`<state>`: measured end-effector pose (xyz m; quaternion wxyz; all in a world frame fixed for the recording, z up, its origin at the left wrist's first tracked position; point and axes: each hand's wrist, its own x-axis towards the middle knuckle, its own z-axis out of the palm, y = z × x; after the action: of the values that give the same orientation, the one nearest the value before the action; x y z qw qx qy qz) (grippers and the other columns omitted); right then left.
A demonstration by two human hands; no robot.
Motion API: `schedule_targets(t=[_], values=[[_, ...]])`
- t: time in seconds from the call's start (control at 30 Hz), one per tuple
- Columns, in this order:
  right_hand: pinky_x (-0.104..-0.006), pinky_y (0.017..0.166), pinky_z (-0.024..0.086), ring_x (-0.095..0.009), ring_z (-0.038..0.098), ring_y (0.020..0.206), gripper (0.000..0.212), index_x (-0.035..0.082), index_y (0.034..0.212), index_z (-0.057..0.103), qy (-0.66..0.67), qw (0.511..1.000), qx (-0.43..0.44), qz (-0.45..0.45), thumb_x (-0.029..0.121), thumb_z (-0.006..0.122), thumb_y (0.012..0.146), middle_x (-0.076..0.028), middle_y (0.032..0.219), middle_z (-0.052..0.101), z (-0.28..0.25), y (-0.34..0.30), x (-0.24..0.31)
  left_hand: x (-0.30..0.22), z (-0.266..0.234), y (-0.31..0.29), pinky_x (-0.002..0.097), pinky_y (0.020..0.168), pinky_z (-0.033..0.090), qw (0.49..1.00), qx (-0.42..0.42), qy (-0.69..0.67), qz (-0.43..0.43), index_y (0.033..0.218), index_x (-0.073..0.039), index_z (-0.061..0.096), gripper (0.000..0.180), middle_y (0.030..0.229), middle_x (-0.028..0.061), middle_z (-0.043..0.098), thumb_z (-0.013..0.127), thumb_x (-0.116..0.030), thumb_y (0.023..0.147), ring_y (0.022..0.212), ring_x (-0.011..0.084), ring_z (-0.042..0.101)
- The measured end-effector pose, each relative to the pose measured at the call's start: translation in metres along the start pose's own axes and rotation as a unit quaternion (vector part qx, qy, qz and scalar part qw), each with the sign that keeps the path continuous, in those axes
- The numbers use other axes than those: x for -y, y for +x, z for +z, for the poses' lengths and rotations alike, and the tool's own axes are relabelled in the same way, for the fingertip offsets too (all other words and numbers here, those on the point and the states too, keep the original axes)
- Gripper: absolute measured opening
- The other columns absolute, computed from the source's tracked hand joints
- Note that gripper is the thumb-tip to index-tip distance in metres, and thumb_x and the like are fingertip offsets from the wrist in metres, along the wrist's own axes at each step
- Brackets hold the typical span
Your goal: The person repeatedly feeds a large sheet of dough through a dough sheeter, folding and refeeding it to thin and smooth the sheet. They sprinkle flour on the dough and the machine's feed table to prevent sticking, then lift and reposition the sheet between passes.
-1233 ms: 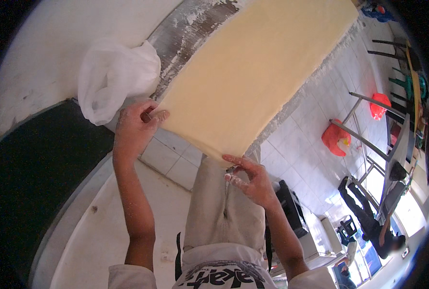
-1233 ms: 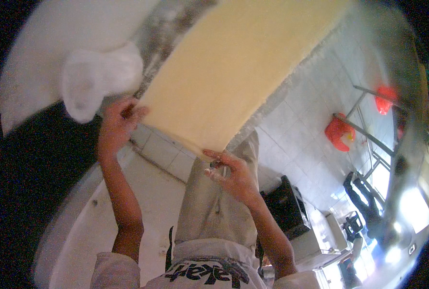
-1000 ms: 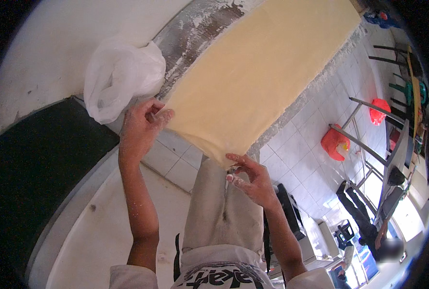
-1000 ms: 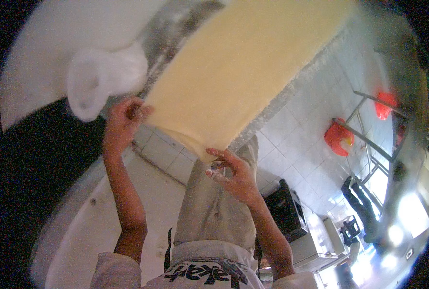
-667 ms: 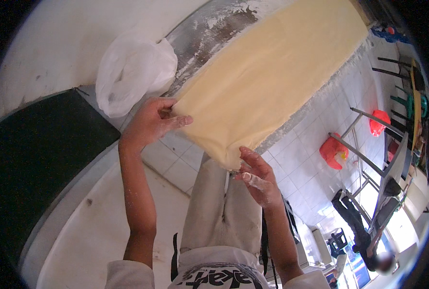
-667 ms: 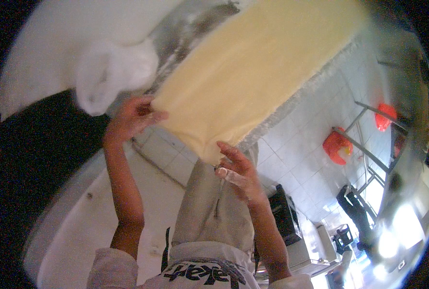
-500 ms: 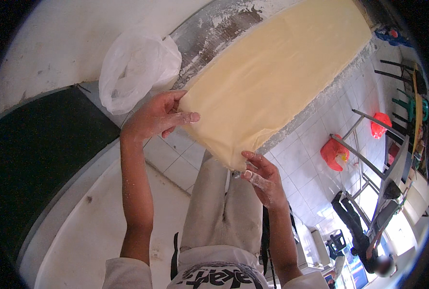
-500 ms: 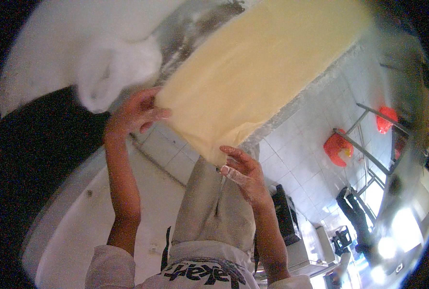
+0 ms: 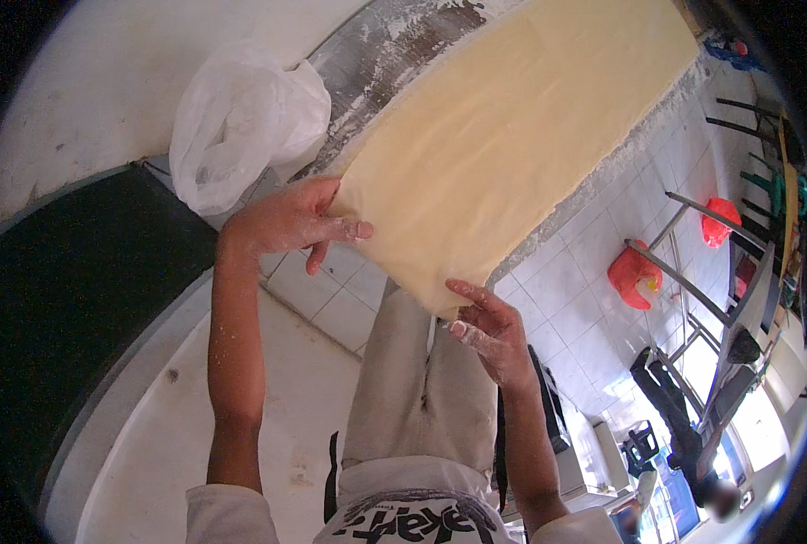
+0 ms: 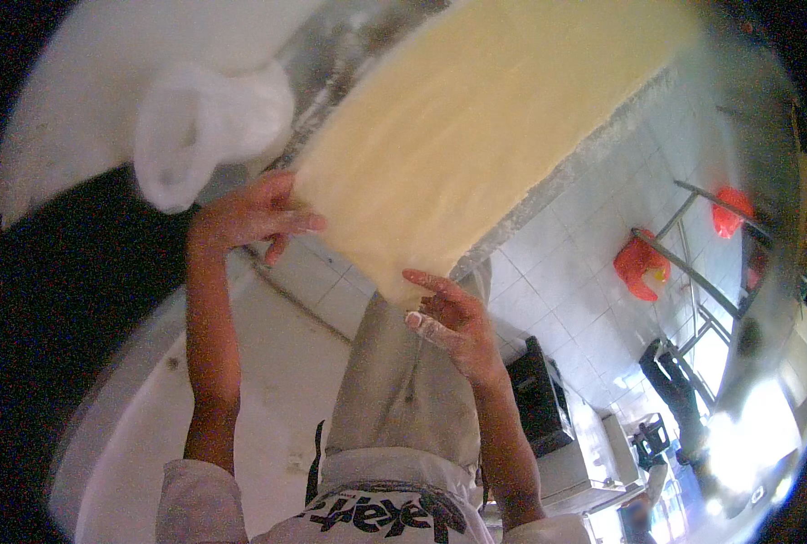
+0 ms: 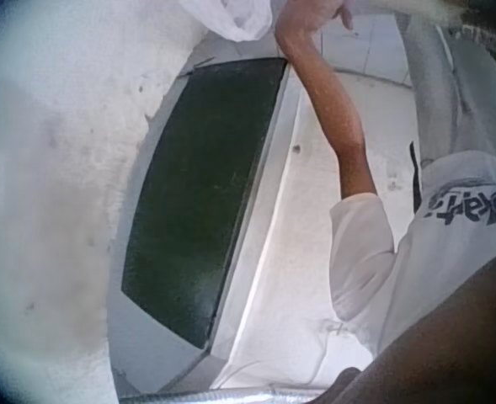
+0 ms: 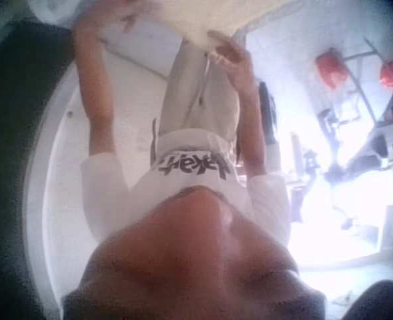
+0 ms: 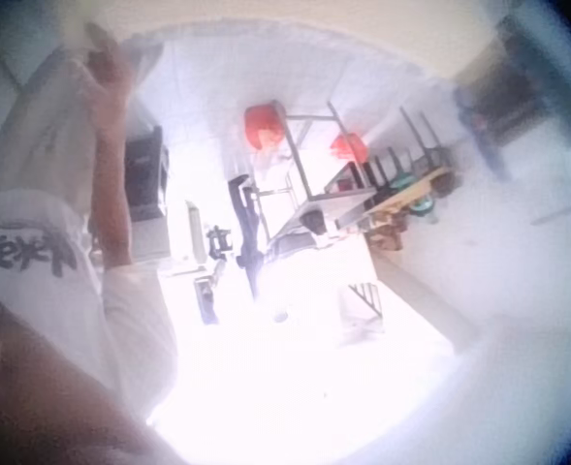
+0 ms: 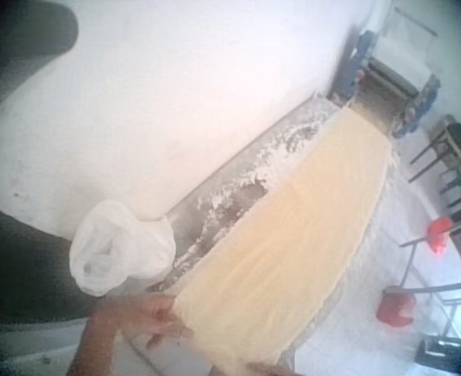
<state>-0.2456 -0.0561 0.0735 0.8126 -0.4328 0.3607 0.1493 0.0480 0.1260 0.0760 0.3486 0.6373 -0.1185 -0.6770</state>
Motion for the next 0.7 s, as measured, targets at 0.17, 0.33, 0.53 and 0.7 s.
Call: schedule_targets(t=[0.17,0.33,0.53,0.7], values=[[-0.0328,0.1,0.049,-0.017,0.062,0.112,0.06,0.002,0.141,0.06,-0.028,0.999,0.003,0.022,0.017,0.082,0.087,-0.008,0.133,0.065,0.002,-0.003,0.002,0.01,0.014,-0.012,0.026,0.045,0.048,0.987,-0.161,0.002,0.019,0.121,-0.004,0.062,0.042,0.091,0.003,0.069,0.078,-0.032,0.093,0.057,0.0076,0.057],[-0.0329,0.108,0.045,-0.016,0.056,0.125,0.055,0.001,0.143,0.057,-0.027,0.999,0.004,0.033,0.012,0.077,0.093,-0.005,0.14,0.06,0.002,-0.003,0.0,0.025,0.035,-0.013,0.0253,0.054,0.046,0.934,-0.357,-0.015,0.026,0.113,-0.005,0.068,0.039,0.085,0.0012,0.068,0.081,-0.033,0.091,0.068,0.0074,0.059],[-0.0342,0.109,0.045,-0.018,0.057,0.127,0.051,0.003,0.143,0.058,-0.067,0.997,0.003,0.041,0.013,0.074,0.095,-0.007,0.146,0.058,-0.001,-0.001,-0.005,0.046,0.031,-0.007,0.0305,0.062,0.048,0.89,-0.437,0.091,0.092,0.1,-0.002,0.071,0.031,0.08,0.0035,0.068,0.081,-0.03,0.089,0.068,0.0111,0.057],[-0.0332,0.107,0.046,-0.016,0.058,0.123,0.05,0.002,0.141,0.06,-0.079,0.997,-0.007,0.025,0.014,0.075,0.095,-0.007,0.142,0.061,-0.004,0.003,-0.011,0.014,0.043,-0.018,0.0395,0.074,0.052,0.881,-0.457,0.122,-0.013,0.098,-0.003,0.069,0.024,0.088,0.0094,0.07,0.079,-0.021,0.086,0.076,0.024,0.063]])
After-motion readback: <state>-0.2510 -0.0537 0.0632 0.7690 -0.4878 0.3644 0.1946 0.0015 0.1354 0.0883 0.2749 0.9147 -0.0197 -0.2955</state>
